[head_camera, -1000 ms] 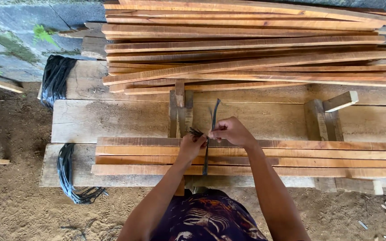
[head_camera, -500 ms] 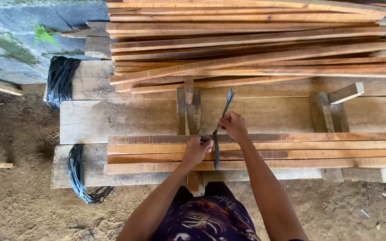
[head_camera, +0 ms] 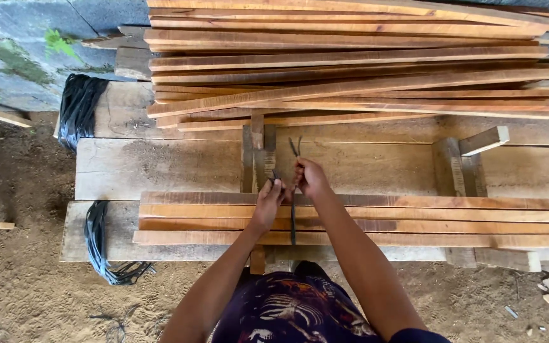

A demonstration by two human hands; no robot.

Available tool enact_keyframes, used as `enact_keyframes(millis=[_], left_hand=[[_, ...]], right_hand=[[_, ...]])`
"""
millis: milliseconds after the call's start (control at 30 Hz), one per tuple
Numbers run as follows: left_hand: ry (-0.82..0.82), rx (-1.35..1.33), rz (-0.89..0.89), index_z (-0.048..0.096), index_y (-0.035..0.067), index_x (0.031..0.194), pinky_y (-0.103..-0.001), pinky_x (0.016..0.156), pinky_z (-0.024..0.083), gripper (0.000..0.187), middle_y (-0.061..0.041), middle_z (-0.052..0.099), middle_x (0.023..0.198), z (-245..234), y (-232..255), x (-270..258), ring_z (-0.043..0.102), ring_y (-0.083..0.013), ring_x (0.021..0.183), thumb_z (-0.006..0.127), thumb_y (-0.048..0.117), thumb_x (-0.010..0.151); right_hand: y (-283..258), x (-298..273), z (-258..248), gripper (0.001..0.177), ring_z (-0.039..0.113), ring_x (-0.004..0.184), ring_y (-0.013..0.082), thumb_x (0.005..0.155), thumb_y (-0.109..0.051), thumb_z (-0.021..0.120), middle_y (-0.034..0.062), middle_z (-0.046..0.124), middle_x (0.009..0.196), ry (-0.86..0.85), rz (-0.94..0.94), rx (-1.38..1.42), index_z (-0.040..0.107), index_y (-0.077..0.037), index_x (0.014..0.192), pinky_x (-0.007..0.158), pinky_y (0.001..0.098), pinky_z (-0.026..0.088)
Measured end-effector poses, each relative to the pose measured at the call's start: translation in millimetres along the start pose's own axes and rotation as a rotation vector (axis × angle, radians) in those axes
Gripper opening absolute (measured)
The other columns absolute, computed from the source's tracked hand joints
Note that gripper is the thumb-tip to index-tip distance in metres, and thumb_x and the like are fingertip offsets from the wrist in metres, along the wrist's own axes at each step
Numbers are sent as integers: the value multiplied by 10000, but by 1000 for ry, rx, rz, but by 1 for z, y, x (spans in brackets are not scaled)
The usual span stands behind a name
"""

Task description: Bundling thin wood strips together using ties in a woodworking workshop.

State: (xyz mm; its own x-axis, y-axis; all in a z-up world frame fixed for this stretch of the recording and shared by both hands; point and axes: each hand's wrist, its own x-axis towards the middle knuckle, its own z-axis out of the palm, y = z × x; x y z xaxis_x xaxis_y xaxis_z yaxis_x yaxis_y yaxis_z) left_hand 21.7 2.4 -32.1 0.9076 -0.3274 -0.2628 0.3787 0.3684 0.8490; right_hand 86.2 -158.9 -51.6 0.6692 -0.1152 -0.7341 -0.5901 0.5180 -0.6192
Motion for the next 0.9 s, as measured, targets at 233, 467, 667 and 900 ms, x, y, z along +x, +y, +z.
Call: enact_keyframes(millis=[233,467,667,900], left_hand=[[-84,66,-108,433,91,1028,-500,1088,379,311,10,361,837,-11,-16,4,553,-209,1011,338,350,1172],[-70,214,-149,543,135,830,-288,654,382,447,-51,548,706,-5,-10,-4,411,-108,647,467,462,1125],[-150,300,-140,538,126,863,-311,712,405,425,-19,482,742,-16,-19,-5,413,-121,710,430,428,1142],[-61,151,-71,505,120,949,-332,744,402,376,-2,432,748,-8,1,-20,383,-103,747,336,373,1171]], right_hand=[[17,56,8,201,335,495,143,811,-221,631,8,343,609,259,-30,68,505,-117,694,419,311,282],[71,145,-18,527,539,756,225,857,-346,707,142,495,939,480,-86,-159,506,21,1177,595,501,461],[44,88,0,278,347,532,141,933,-284,681,7,409,649,406,-144,-305,561,-80,788,502,421,348],[-22,-39,48,320,212,443,78,833,-198,610,-68,202,534,91,-83,-136,413,-161,583,404,272,224]])
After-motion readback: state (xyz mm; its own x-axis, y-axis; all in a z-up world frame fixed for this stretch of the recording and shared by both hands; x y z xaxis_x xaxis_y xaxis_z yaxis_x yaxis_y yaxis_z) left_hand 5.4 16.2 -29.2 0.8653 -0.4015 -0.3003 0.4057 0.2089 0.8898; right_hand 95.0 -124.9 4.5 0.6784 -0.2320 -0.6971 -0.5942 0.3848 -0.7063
